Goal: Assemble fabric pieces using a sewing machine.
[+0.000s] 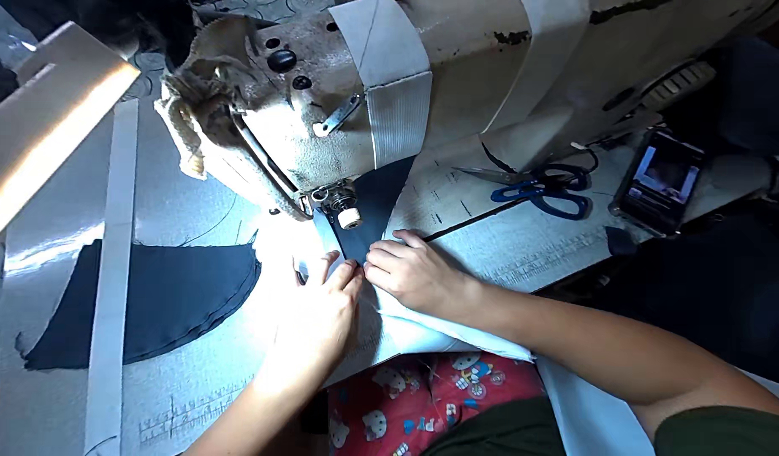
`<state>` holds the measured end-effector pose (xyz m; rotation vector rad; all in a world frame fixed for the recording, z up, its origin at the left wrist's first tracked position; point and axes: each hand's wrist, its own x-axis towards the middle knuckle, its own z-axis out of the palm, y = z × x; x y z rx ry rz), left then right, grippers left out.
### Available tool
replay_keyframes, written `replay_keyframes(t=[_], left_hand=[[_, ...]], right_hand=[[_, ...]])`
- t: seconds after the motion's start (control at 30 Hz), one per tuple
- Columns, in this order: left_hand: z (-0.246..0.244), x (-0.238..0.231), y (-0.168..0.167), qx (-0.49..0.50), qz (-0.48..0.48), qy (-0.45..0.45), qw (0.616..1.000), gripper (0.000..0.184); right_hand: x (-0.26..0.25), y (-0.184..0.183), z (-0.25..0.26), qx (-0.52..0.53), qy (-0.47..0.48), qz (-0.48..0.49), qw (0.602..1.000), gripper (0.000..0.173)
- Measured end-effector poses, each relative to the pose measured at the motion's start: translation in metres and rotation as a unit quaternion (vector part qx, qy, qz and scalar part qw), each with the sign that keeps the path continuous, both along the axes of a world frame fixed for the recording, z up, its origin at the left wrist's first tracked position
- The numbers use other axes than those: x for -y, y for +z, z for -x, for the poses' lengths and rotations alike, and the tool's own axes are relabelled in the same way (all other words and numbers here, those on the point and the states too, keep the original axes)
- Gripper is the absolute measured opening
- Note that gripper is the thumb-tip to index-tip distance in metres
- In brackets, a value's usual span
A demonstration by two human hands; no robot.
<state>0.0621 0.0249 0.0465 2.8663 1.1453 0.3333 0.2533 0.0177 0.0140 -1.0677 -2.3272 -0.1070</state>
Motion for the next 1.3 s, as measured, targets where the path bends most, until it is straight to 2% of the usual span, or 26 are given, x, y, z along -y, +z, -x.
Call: replay_keyframes(t=[0.27,0.43,0.57,0.7,0.8,0.87,0.93,1.17,1.3], left_hand=[[0.005,-0.015,0.001,-0.019,0.0,0.031,0.999,0.032],[0.009,-0.027,0.006,-0.042,0.008,0.038,0.998,0.032],[0.009,-0.036,0.002,-0.025,-0.001,0.045,0.999,0.032],[0.014,-0.047,0.003,-0.024,0.02,0.058,0.998,0.032],[0.02,-0.059,0.001,-0.01,0.039,0.061,0.997,0.031],[0.023,-0.065,0.001,-0.003,0.049,0.063,0.997,0.032],[0.024,-0.067,0.002,0.0,0.061,0.067,0.996,0.033],[0.023,-0.076,-0.011,0.004,0.019,0.082,0.996,0.036],[0.022,-0.082,-0.011,-0.004,0.021,0.092,0.996,0.038]], right_hand=[[-0.018,-0.004,0.006,0.002,0.008,-0.02,1.0,0.013],[-0.029,-0.002,0.01,0.003,0.025,0.016,1.0,0.01],[-0.041,-0.006,0.013,0.006,0.033,-0.002,0.999,0.007],[-0.046,-0.002,0.02,0.016,0.009,-0.015,1.0,0.01],[-0.044,0.004,0.021,0.085,-0.02,0.031,0.996,0.018],[-0.054,-0.019,0.021,0.074,-0.022,-0.022,0.997,0.02],[-0.058,-0.017,0.025,0.058,-0.029,-0.068,0.996,0.02],[-0.051,-0.007,0.027,0.048,-0.05,0.005,0.998,0.028],[-0.062,-0.019,0.004,-0.034,0.022,0.09,0.995,0.029]])
